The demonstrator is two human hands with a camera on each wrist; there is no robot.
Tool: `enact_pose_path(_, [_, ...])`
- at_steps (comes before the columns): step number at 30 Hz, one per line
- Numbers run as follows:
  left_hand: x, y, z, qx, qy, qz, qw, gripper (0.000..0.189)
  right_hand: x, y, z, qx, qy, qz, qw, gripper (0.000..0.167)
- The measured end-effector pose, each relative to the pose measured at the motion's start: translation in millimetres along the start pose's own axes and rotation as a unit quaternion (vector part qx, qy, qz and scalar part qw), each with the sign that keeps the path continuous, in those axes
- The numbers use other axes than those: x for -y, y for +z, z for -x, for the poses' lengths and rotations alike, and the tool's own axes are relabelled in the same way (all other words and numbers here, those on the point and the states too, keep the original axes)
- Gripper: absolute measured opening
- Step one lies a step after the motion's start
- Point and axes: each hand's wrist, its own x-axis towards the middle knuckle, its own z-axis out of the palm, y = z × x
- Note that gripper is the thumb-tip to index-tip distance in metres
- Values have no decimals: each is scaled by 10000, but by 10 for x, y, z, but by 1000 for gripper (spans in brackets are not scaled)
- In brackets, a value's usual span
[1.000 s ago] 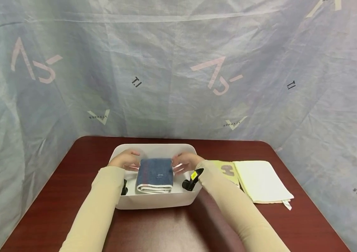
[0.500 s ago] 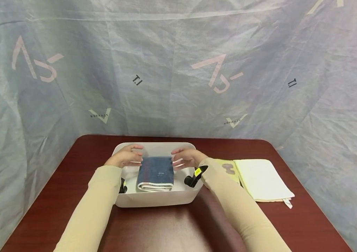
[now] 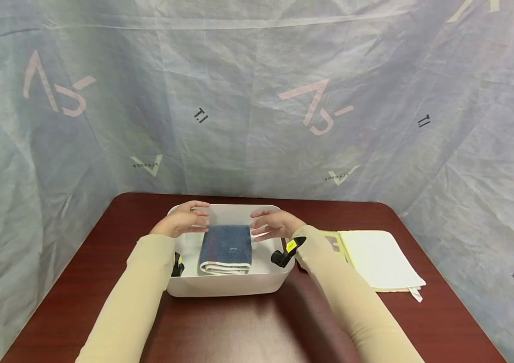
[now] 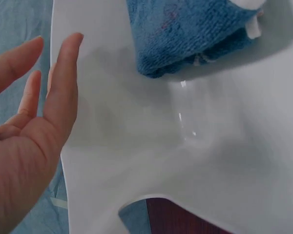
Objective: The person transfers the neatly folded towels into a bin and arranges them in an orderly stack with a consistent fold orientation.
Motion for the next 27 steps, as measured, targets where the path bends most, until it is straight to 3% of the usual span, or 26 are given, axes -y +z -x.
enact_pose_path(9, [-66,-40,52,-7,151,16,9999,64,71,-49,74,-64,-47,85,9999,48])
enact_pose_path(27, [-231,-13,71,-49,161,-15,9999,65,204,-34,166,-332,-108,87,9994,40])
